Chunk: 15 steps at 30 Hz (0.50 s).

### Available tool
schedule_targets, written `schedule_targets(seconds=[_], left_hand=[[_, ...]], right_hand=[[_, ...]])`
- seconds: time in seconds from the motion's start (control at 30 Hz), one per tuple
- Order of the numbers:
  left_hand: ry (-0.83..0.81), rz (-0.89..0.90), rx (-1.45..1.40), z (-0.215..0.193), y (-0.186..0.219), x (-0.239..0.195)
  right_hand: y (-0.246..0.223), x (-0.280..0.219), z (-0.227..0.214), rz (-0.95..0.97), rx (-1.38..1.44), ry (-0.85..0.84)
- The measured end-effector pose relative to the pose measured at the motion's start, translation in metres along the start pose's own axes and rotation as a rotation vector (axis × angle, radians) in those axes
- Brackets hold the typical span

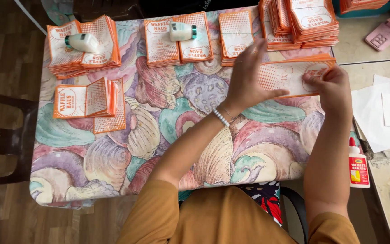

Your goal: Folding and gluing paper bags for packaging at a manual assembly station.

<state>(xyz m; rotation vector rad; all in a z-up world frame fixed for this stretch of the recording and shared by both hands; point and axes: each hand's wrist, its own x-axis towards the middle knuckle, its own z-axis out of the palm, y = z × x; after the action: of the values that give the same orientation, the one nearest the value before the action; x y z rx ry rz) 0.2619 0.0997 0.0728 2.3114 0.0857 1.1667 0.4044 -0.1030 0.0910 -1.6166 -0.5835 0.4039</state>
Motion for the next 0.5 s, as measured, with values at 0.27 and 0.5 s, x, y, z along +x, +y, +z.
schedule_targets(seconds=[0.27,0.5], left_hand=[[0.049,-0.564,-0.899,-0.036,-0.023,-0.038],[0.250,-0.559,-0.648,-0.059,-0.067,-0.081]], right_hand=[[0.060,0.037,0.050,-0.266,0.205,-0.067],[0.089,0.003,0.131,-0.204,0.229,-0.072]])
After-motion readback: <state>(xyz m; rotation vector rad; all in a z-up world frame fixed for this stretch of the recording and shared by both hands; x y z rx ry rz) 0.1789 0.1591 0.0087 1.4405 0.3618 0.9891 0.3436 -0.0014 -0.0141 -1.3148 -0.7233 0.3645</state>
